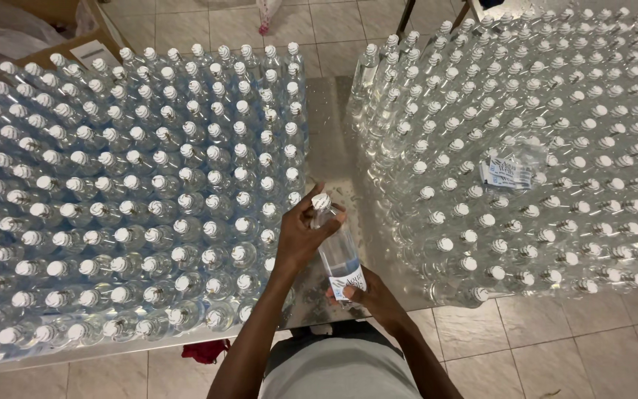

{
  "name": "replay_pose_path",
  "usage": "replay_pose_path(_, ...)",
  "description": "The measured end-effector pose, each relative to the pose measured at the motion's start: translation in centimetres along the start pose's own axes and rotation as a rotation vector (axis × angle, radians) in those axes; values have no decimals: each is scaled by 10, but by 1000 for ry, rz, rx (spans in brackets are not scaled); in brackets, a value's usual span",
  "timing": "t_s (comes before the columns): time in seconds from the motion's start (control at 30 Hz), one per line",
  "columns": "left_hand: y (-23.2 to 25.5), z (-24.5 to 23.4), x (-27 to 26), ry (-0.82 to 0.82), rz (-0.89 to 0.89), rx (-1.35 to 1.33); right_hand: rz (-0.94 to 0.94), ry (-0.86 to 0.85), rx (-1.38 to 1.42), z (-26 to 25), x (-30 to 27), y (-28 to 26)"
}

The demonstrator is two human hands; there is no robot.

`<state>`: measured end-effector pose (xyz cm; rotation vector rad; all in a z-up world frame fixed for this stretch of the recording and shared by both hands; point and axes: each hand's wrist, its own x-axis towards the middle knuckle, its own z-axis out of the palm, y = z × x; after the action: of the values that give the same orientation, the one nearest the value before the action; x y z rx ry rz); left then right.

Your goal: The person repeatedly picks up water bottles from a large stack, applies a small label to each bottle, and places the labeled bottle into a separate stack. The process is repeated continuously throughout the clip.

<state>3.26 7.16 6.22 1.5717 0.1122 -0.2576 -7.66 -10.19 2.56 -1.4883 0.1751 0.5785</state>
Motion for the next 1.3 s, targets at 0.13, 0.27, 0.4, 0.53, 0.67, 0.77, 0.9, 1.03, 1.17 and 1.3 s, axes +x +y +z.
replay_pose_path(0.13, -2, 3, -14, -24, 15, 37, -27, -76, -67, -16, 10, 21)
replay_pose_path(0.27, -11, 16, -41, -135, 382, 276, -283, 142, -300, -30, 19, 40)
replay_pose_path(0.4, -82, 32, -46, -83, 569, 492, -160, 211, -452, -28, 36, 35)
replay_pose_path(0.53, -126, 16, -56, -109, 504, 504, -203, 191, -540, -14, 71, 83)
replay_pose_path(0.67, -120, 3, -66, 26, 387, 481, -124, 156, -227, 30, 83, 60)
replay_pose_path(0.77, -105, -5, -76, 120, 271, 433, -164, 180, -316, 46, 108, 74)
replay_pose_path(0.9, -104, -3, -76, 267, 287, 379, -688, 208, -661, 25, 157, 148)
replay_pose_path(1.03, -122, 5, -71, 235, 248, 424, -372, 64, -613, 12, 116, 60)
replay_pose_path(1.17, -147, 10, -81, 312, 294, 523, -242, 393, -532, -75, 53, -41)
replay_pose_path(1.3, -193, 23, -78, 183, 274, 507, -359, 1098, -816, -241, 48, -55)
